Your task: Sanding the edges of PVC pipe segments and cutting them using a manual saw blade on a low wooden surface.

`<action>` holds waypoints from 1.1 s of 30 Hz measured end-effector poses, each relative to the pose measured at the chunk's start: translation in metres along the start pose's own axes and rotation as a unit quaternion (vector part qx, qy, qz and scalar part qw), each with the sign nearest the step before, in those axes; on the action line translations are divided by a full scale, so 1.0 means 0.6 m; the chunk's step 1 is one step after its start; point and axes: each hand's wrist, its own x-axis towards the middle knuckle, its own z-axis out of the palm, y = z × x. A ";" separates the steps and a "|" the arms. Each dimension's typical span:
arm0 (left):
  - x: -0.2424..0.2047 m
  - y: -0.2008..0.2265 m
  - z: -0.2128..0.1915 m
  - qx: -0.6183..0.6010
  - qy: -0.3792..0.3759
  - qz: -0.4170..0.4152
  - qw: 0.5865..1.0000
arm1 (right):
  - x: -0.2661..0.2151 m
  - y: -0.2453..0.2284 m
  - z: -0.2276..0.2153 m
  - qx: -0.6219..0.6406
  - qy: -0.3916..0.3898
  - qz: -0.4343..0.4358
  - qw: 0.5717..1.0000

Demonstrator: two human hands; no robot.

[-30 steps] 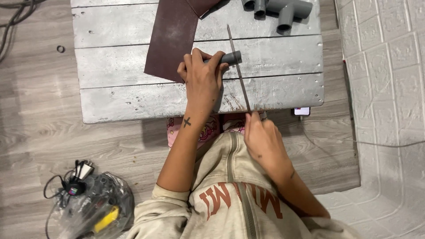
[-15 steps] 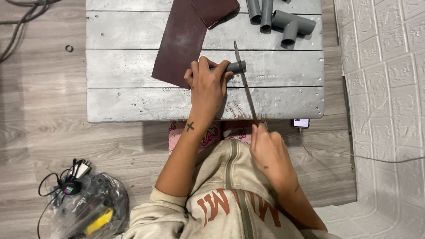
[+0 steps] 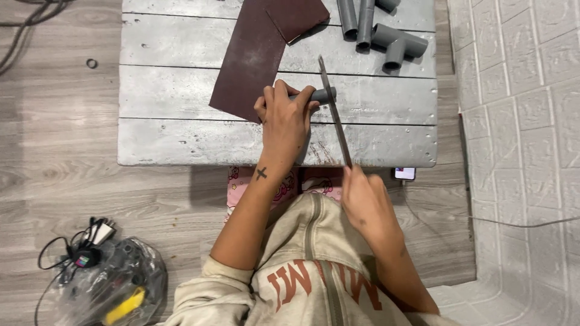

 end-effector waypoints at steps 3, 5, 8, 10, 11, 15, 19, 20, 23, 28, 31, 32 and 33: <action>-0.002 -0.006 0.007 0.003 -0.008 -0.006 1.000 | 0.073 -0.044 -0.028 -0.150 -0.041 -0.114 0.981; -0.001 -0.003 0.005 0.003 -0.007 -0.005 1.000 | 0.094 -0.047 -0.021 -0.069 -0.005 -0.081 0.994; -0.002 -0.007 0.006 0.007 -0.010 -0.002 1.000 | 0.065 -0.014 0.007 0.002 0.021 -0.040 0.999; 0.000 -0.006 0.007 0.006 -0.008 0.000 1.000 | 0.032 0.014 0.017 -0.012 0.016 -0.034 0.999; 0.001 -0.005 0.005 0.009 -0.009 0.002 1.000 | 0.017 0.024 0.016 -0.015 0.008 -0.008 1.000; -0.003 -0.008 0.012 0.016 0.004 0.001 1.000 | 0.028 0.008 0.007 -0.024 -0.030 0.003 0.999; -0.003 -0.007 0.008 0.019 0.009 0.004 1.000 | 0.086 -0.057 -0.023 0.039 -0.017 -0.020 0.999; -0.004 -0.007 0.008 0.013 0.008 0.001 1.000 | 0.081 -0.058 -0.026 0.025 -0.009 -0.026 0.999; -0.009 -0.015 0.015 0.015 0.005 0.006 1.000 | 0.043 -0.019 0.000 -0.010 -0.009 -0.016 1.000; -0.007 -0.012 0.015 0.016 0.006 0.004 1.000 | -0.008 0.001 -0.017 -0.024 -0.042 0.027 0.998; -0.005 -0.011 0.011 0.014 0.000 0.000 1.000 | 0.037 -0.039 -0.034 0.003 -0.060 0.028 0.998; -0.004 -0.010 0.010 0.013 0.002 0.002 1.000 | 0.063 -0.044 -0.033 0.004 -0.042 0.001 0.999; -0.003 -0.009 0.009 0.013 0.004 0.005 1.000 | 0.089 -0.050 -0.032 0.005 -0.024 -0.026 0.999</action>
